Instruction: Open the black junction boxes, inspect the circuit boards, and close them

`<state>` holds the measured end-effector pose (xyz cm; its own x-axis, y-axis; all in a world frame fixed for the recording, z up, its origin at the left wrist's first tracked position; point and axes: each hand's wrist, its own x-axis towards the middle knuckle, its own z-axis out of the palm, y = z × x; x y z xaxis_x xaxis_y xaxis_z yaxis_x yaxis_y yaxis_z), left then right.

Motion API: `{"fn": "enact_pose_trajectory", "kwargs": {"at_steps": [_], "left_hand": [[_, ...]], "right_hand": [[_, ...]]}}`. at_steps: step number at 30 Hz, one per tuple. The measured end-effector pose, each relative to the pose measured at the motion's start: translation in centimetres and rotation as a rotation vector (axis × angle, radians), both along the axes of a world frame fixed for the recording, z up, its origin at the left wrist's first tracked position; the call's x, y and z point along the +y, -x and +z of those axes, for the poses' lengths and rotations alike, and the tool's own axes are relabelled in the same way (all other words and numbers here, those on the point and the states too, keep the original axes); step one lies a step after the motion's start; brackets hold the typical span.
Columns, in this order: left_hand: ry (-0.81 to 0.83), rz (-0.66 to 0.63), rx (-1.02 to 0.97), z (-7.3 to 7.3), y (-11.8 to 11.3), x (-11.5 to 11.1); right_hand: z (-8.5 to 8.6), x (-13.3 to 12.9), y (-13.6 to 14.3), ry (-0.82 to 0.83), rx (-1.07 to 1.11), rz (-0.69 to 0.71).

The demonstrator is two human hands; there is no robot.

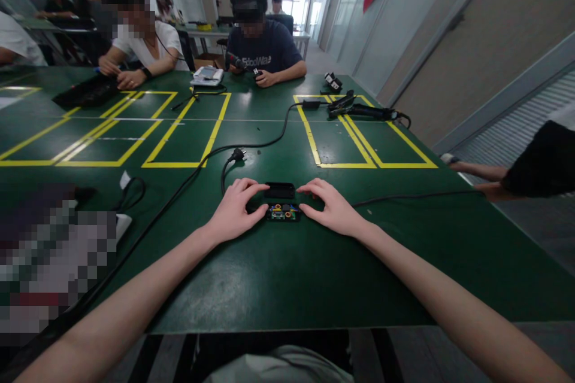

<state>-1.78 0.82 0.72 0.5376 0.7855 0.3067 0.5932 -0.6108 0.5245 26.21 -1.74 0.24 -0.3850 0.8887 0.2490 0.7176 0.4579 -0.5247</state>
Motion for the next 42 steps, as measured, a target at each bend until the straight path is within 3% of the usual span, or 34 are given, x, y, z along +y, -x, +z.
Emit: {"fn": "enact_pose_trajectory", "kwargs": {"at_steps": [3, 6, 15, 19, 33, 37, 42], "left_hand": [[-0.008, -0.011, 0.102, -0.3, 0.1, 0.2], [-0.018, -0.052, 0.108, -0.4, 0.2, 0.2], [-0.005, -0.119, -0.196, -0.6, 0.0, -0.3], [0.04, -0.131, -0.272, -0.7, -0.3, -0.5], [0.047, -0.178, -0.303, -0.8, -0.2, -0.4], [0.06, -0.187, -0.276, -0.5, -0.3, -0.4], [0.043, -0.255, -0.243, -0.1, -0.3, -0.8]], "right_hand": [[-0.4, 0.0, 0.2, -0.055, -0.104, -0.019], [-0.6, 0.0, 0.4, -0.039, -0.073, 0.004], [-0.6, 0.3, 1.0, 0.232, 0.523, -0.092], [-0.8, 0.2, 1.2, 0.283, 0.647, -0.091], [-0.5, 0.0, 1.2, 0.273, 0.622, -0.069], [-0.1, -0.2, 1.2, 0.161, 0.557, 0.008], [0.4, -0.6, 0.9, -0.005, 0.414, 0.2]]}}
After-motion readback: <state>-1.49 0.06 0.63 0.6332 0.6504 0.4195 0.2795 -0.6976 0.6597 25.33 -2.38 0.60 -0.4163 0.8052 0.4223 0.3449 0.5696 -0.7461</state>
